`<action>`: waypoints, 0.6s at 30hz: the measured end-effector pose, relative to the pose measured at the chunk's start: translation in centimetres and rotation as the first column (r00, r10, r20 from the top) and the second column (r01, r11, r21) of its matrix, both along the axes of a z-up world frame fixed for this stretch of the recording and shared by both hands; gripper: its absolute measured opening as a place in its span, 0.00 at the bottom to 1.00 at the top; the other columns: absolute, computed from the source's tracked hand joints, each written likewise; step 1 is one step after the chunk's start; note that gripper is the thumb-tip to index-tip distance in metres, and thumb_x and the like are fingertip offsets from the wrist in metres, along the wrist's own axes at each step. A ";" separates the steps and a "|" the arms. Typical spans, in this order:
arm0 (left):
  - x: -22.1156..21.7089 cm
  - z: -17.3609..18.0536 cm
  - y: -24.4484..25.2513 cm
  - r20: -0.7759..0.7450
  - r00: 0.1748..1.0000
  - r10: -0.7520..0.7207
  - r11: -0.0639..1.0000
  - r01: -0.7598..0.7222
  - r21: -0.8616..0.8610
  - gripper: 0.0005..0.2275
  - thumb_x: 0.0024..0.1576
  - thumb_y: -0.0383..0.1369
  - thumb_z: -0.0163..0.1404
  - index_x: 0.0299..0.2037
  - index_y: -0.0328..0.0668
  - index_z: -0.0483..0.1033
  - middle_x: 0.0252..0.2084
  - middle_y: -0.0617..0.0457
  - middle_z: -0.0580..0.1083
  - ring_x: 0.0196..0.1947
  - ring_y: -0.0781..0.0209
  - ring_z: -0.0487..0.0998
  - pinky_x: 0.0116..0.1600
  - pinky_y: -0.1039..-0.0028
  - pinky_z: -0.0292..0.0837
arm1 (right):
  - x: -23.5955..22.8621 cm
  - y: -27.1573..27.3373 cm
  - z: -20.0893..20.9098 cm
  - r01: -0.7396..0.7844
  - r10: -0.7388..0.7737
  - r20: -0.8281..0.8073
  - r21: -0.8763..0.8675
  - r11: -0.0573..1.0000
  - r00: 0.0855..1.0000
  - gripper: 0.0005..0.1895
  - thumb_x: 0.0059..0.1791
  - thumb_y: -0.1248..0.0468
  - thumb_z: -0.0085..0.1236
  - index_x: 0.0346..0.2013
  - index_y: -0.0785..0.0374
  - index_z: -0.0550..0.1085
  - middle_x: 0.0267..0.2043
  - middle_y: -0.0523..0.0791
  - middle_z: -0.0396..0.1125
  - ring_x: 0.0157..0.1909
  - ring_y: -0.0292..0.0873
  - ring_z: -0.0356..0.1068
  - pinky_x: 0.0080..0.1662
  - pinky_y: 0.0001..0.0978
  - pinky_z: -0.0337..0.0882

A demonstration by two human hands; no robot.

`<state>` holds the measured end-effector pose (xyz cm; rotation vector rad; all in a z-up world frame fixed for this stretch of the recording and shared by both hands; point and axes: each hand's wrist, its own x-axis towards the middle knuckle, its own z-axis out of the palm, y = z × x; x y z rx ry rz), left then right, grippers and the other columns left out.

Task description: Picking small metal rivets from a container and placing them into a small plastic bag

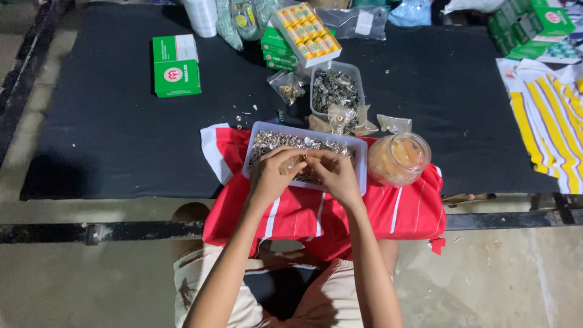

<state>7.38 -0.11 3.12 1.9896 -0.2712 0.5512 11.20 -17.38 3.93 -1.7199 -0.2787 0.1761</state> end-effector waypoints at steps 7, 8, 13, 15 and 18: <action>0.1 -1.1 -0.4 0.034 0.995 0.089 0.994 -0.091 0.063 0.08 0.56 0.32 0.60 0.45 0.54 0.84 0.41 0.58 0.81 0.39 0.53 0.82 0.41 0.69 0.78 | -0.2 0.6 0.1 0.083 -0.083 -0.025 -0.007 0.997 0.996 0.08 0.50 0.69 0.60 0.43 0.65 0.82 0.29 0.49 0.76 0.32 0.36 0.70 0.38 0.28 0.73; 0.1 -1.0 -0.3 0.041 0.996 0.074 0.995 -0.077 0.059 0.08 0.57 0.31 0.60 0.45 0.53 0.84 0.41 0.59 0.81 0.39 0.53 0.82 0.42 0.69 0.78 | 0.1 0.5 -0.3 0.088 -0.088 -0.022 -0.004 0.996 0.996 0.08 0.50 0.69 0.61 0.43 0.65 0.82 0.28 0.48 0.75 0.32 0.36 0.70 0.38 0.27 0.73; 0.1 -1.0 -0.2 0.077 0.996 0.039 0.992 -0.048 0.120 0.09 0.54 0.28 0.60 0.44 0.50 0.83 0.45 0.56 0.80 0.42 0.48 0.82 0.44 0.63 0.79 | 0.6 0.3 -0.9 0.100 -0.100 0.003 -0.012 0.995 0.995 0.08 0.46 0.69 0.66 0.39 0.66 0.83 0.27 0.49 0.75 0.32 0.38 0.72 0.37 0.29 0.74; 0.1 -1.7 -0.3 0.061 0.997 0.046 0.990 -0.054 0.132 0.09 0.55 0.30 0.60 0.45 0.51 0.83 0.45 0.57 0.80 0.43 0.48 0.82 0.47 0.62 0.79 | 0.4 0.1 -0.5 0.097 -0.097 -0.012 -0.022 0.995 0.995 0.08 0.46 0.70 0.66 0.39 0.66 0.83 0.28 0.49 0.75 0.33 0.38 0.71 0.37 0.31 0.74; 0.1 -1.4 -0.2 0.046 0.998 0.041 0.989 -0.047 0.137 0.08 0.55 0.30 0.59 0.45 0.52 0.82 0.44 0.59 0.80 0.43 0.49 0.82 0.45 0.64 0.79 | 0.3 0.2 -0.6 0.090 -0.091 -0.013 -0.035 0.995 0.996 0.09 0.45 0.70 0.65 0.39 0.65 0.83 0.28 0.50 0.75 0.32 0.37 0.71 0.36 0.30 0.74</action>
